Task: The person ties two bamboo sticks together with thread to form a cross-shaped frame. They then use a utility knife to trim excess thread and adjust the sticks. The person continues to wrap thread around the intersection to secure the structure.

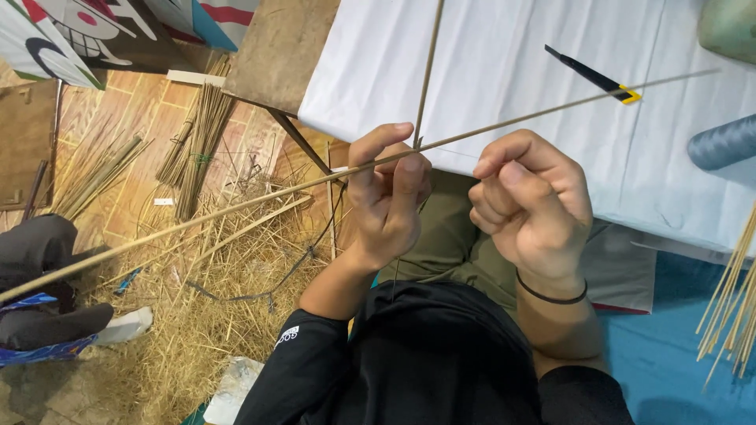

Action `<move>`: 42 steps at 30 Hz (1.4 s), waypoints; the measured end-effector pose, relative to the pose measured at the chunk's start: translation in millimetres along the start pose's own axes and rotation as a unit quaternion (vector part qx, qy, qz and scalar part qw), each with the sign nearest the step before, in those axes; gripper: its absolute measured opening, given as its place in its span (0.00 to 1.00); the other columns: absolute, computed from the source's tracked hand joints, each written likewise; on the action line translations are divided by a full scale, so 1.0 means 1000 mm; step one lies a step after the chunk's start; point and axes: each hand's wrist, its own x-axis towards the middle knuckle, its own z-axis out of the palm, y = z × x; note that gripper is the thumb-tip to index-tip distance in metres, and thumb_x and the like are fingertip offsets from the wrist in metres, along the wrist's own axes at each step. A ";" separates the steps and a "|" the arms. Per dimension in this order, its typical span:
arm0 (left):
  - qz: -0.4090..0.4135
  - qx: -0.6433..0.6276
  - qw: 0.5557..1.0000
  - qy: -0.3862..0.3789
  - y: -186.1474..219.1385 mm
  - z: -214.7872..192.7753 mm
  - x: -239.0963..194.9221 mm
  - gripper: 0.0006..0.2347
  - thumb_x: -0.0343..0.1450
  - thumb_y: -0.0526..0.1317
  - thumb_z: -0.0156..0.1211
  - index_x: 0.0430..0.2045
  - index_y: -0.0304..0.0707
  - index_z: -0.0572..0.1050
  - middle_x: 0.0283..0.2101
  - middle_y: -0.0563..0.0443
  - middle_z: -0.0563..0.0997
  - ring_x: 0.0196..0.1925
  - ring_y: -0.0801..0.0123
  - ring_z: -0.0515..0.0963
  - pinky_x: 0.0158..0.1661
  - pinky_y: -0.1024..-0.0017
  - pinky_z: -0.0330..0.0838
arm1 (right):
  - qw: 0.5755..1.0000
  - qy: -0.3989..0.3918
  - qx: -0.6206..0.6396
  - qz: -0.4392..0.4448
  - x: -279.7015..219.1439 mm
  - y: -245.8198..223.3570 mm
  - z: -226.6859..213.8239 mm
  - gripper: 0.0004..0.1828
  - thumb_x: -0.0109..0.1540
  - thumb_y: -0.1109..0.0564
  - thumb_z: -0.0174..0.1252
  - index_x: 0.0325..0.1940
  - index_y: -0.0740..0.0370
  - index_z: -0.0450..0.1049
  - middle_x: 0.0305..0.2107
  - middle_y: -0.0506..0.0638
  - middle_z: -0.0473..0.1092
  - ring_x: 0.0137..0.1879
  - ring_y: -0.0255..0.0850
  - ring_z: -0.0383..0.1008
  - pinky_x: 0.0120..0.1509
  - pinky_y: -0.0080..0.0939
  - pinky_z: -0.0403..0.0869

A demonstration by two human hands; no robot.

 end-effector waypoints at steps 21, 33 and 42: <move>-0.087 -0.061 0.992 -0.065 0.026 0.012 0.000 0.07 0.84 0.37 0.46 0.55 0.43 0.65 0.23 0.52 0.61 0.20 0.74 0.56 0.23 0.76 0.53 | 0.976 0.033 -0.182 -0.115 0.003 0.001 0.010 0.09 0.70 0.67 0.57 0.49 0.55 0.76 0.40 0.55 0.67 0.24 0.31 0.54 0.27 0.27 0.59; -0.098 -0.051 0.991 -0.069 0.022 0.015 -0.002 0.08 0.83 0.36 0.49 0.56 0.40 0.66 0.30 0.51 0.67 0.20 0.75 0.59 0.23 0.78 0.54 | 0.811 0.139 -0.517 -0.236 0.008 -0.018 0.038 0.05 0.68 0.71 0.70 0.45 0.71 0.80 0.33 0.58 0.73 0.25 0.34 0.57 0.32 0.34 0.60; -0.102 -0.064 0.990 -0.073 0.020 0.016 -0.002 0.09 0.83 0.37 0.49 0.57 0.41 0.66 0.25 0.53 0.60 0.20 0.74 0.58 0.24 0.78 0.53 | 0.866 0.191 -0.424 -0.184 0.007 -0.021 0.051 0.14 0.66 0.70 0.68 0.37 0.70 0.67 0.33 0.64 0.75 0.34 0.42 0.74 0.37 0.34 0.69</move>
